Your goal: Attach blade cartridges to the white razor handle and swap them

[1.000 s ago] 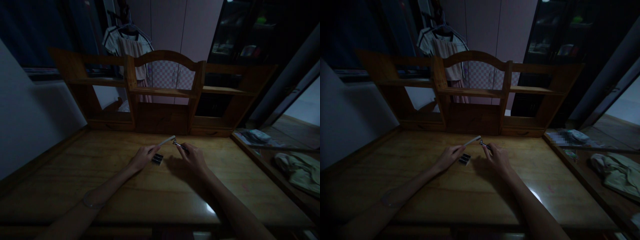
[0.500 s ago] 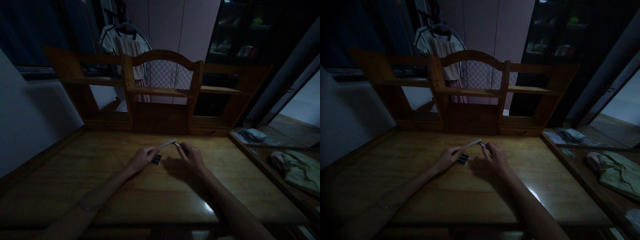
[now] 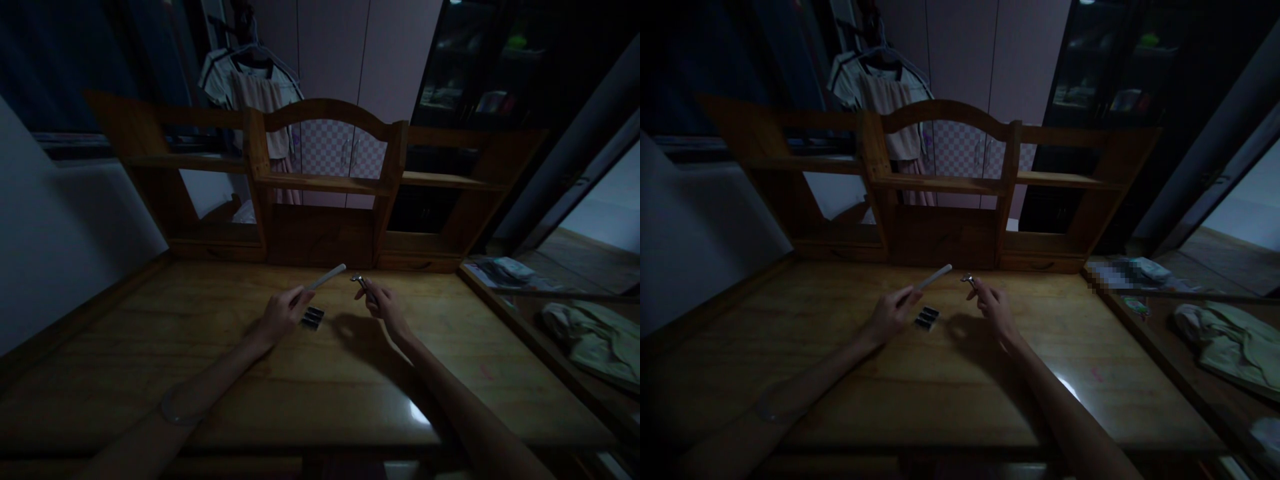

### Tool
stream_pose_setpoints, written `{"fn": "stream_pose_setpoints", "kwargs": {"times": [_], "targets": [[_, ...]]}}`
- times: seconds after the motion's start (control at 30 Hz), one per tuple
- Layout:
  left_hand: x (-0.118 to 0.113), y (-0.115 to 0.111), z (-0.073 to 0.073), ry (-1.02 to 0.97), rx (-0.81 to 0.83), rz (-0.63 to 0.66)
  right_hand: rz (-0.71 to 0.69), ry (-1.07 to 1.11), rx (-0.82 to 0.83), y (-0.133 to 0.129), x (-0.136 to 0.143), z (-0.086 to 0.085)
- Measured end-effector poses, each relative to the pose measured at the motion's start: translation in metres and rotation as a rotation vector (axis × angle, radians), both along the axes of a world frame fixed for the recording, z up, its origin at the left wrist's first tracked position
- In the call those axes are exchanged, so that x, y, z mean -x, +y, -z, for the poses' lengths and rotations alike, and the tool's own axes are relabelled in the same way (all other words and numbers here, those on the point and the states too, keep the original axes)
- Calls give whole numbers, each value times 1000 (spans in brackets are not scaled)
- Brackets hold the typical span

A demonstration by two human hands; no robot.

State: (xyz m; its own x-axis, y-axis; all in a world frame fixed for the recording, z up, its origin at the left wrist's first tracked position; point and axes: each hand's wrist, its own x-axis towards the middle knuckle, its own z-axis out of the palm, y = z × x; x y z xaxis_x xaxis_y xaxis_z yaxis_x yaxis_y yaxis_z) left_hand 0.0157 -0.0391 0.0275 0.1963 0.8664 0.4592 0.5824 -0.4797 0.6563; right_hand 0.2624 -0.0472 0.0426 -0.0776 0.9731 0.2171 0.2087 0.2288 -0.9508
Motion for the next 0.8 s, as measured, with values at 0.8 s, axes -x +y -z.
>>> {"fn": "stream_pose_setpoints", "kwargs": {"times": [0.8], "targets": [[3,11,4,15,62,-61,-543,651,513,6,2,5]]}}
